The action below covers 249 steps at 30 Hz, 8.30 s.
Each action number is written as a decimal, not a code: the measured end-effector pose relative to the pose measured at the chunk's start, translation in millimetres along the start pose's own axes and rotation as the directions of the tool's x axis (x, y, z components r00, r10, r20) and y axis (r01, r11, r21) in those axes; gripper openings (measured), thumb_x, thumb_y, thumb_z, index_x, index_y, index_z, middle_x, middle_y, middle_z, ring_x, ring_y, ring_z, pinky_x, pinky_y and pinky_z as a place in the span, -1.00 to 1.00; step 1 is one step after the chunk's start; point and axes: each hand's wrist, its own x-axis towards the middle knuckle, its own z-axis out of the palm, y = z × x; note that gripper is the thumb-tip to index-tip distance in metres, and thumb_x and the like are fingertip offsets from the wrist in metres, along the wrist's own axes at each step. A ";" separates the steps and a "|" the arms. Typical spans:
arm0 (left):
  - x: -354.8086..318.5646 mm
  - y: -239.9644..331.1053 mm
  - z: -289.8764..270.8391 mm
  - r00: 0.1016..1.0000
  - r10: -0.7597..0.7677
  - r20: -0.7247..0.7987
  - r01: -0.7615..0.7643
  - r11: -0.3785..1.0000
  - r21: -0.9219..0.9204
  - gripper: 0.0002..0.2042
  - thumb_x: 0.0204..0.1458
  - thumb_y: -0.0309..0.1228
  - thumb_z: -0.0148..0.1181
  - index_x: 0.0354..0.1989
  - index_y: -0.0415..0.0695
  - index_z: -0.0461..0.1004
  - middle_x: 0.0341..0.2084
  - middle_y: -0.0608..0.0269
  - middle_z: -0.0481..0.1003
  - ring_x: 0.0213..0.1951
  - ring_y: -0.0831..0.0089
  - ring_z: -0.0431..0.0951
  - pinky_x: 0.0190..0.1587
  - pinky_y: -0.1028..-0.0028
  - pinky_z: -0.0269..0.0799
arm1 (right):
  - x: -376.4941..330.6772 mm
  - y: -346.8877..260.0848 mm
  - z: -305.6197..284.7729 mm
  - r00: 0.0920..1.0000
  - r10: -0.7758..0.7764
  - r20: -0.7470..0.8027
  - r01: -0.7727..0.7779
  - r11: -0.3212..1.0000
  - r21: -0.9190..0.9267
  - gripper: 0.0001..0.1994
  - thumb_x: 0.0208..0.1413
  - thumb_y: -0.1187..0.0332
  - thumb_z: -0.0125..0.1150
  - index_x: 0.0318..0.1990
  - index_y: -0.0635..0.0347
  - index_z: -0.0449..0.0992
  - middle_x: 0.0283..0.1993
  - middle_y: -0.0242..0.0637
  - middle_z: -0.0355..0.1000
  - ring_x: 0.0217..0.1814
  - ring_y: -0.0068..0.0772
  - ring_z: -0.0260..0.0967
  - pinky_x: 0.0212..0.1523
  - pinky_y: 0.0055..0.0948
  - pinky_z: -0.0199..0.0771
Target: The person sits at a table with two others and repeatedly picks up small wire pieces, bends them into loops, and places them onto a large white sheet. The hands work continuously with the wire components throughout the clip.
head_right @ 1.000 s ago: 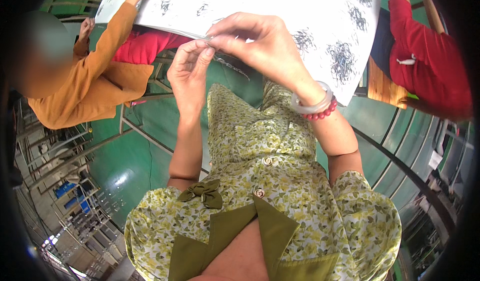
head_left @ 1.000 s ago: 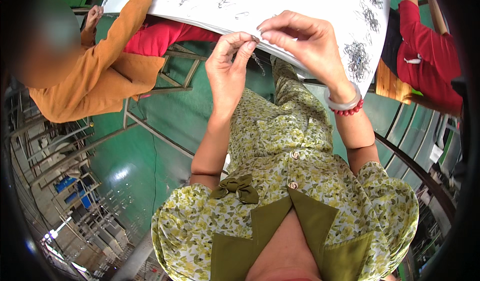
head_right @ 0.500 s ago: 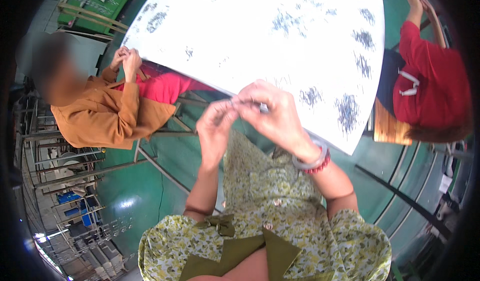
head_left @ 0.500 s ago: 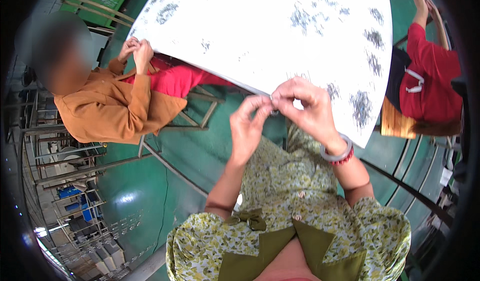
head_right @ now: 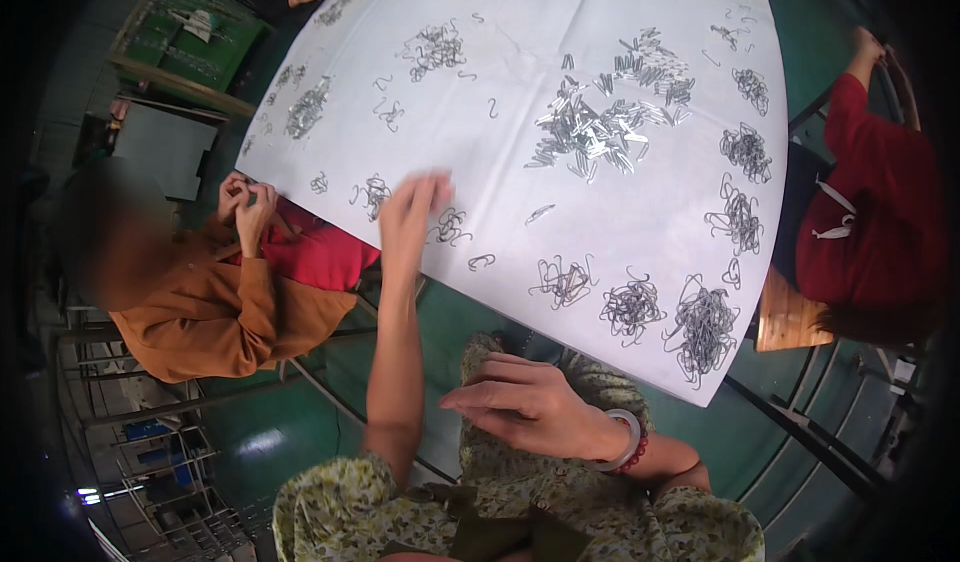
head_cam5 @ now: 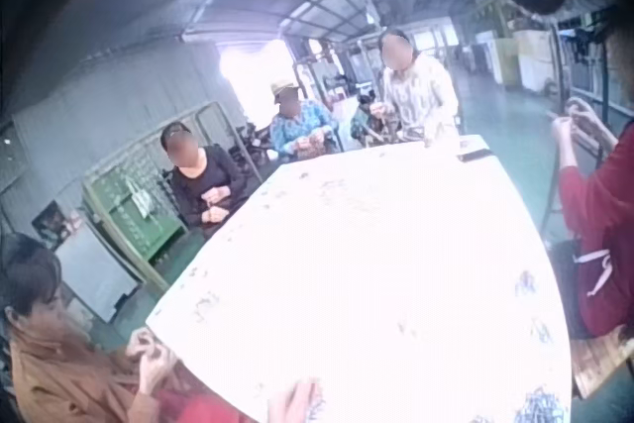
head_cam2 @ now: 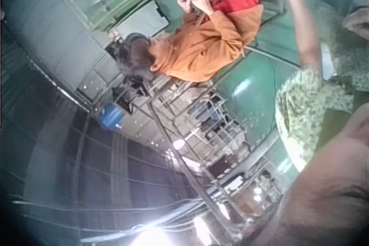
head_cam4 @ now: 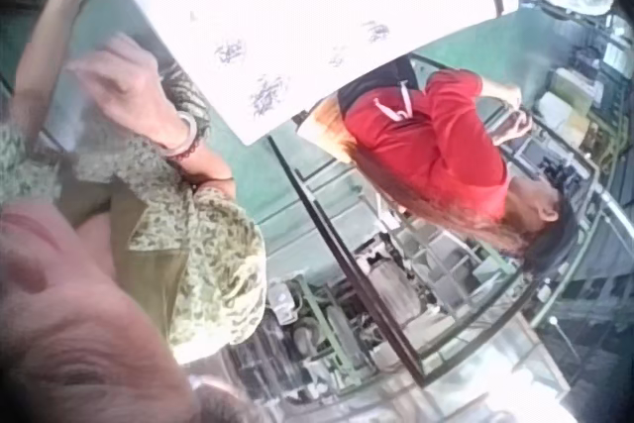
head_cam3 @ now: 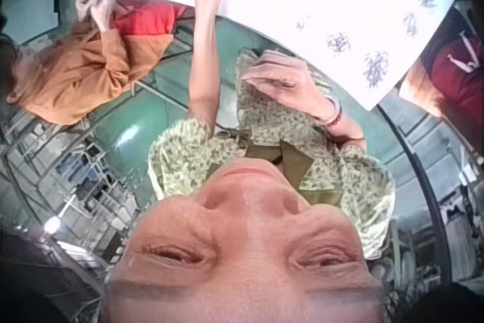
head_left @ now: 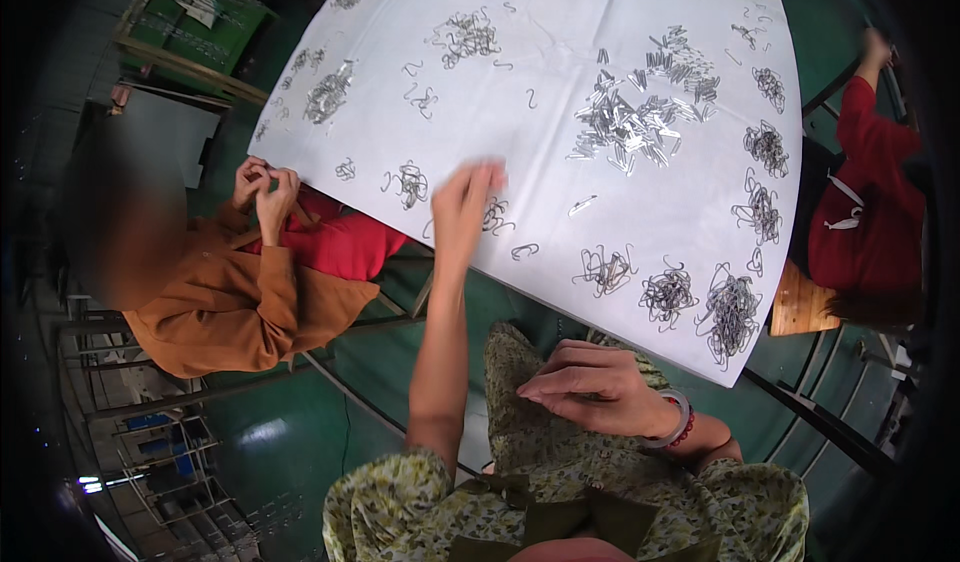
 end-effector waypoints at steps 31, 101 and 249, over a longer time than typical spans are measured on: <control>-188.7 71.4 -30.2 0.986 0.167 -0.018 -0.159 0.889 -0.429 -0.91 0.06 -0.55 0.22 -0.26 -0.25 0.55 -0.24 0.21 0.53 -0.19 0.51 0.52 -0.12 0.54 0.48 | -8.7 21.2 28.9 0.941 0.188 -0.282 -0.154 0.979 0.137 -0.81 0.03 0.60 0.26 -0.16 0.38 0.58 -0.41 -0.31 0.54 -0.51 -0.66 0.36 -0.46 -0.70 0.39; -215.8 26.7 -5.5 0.875 0.454 -0.167 -0.473 0.876 -0.096 -0.94 0.08 -0.59 0.16 -0.31 -0.22 0.42 -0.37 0.16 0.56 -0.26 0.35 0.54 0.05 0.25 0.32 | 80.0 138.3 -120.6 0.956 0.067 0.286 0.251 0.318 -0.914 -0.86 0.00 0.55 0.08 -0.34 0.33 0.58 -0.27 -0.01 0.44 -0.20 -0.04 0.43 -0.15 -0.25 0.47; -407.4 175.6 -305.4 -0.221 0.661 -0.718 -0.106 0.715 0.691 -0.85 0.14 -0.50 0.12 -0.17 -0.28 0.51 -0.34 0.24 0.55 -0.29 0.53 0.51 -0.18 0.52 0.43 | 66.2 257.1 13.2 0.793 0.068 0.605 0.450 0.604 -0.658 -0.83 0.01 0.62 0.06 -0.27 0.38 0.57 -0.26 0.04 0.49 -0.17 0.09 0.44 -0.08 -0.16 0.43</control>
